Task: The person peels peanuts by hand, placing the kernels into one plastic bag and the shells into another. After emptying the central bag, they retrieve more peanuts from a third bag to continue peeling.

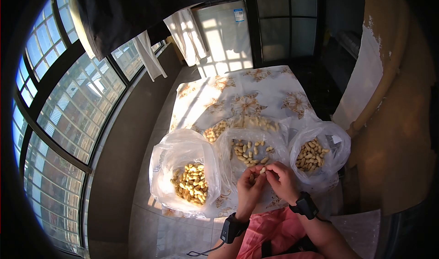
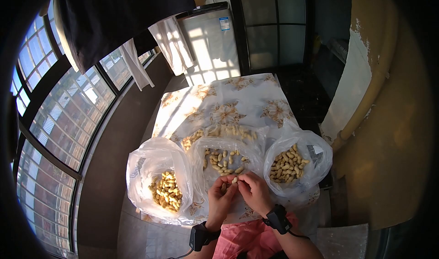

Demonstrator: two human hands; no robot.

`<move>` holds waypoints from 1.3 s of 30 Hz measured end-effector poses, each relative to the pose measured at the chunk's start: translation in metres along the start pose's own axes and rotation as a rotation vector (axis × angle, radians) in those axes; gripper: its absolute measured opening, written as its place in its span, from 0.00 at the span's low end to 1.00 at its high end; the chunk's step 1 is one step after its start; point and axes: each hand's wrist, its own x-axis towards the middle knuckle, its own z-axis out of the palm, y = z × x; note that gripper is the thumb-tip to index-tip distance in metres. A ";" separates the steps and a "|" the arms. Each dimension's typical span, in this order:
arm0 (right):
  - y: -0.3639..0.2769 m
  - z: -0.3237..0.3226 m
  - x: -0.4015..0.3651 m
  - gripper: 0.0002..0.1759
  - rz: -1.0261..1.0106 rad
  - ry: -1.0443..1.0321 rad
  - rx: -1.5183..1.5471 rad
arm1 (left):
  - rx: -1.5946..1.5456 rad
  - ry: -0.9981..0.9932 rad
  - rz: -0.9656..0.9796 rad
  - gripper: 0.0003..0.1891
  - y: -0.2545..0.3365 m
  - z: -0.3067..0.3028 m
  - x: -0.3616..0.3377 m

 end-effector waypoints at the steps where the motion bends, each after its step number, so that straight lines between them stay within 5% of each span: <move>1: 0.000 0.000 0.000 0.06 0.000 0.001 0.002 | 0.003 0.002 0.001 0.10 0.000 0.000 0.000; 39: 0.001 0.000 0.000 0.06 -0.006 -0.005 -0.008 | 0.036 0.008 0.033 0.10 -0.004 -0.001 0.001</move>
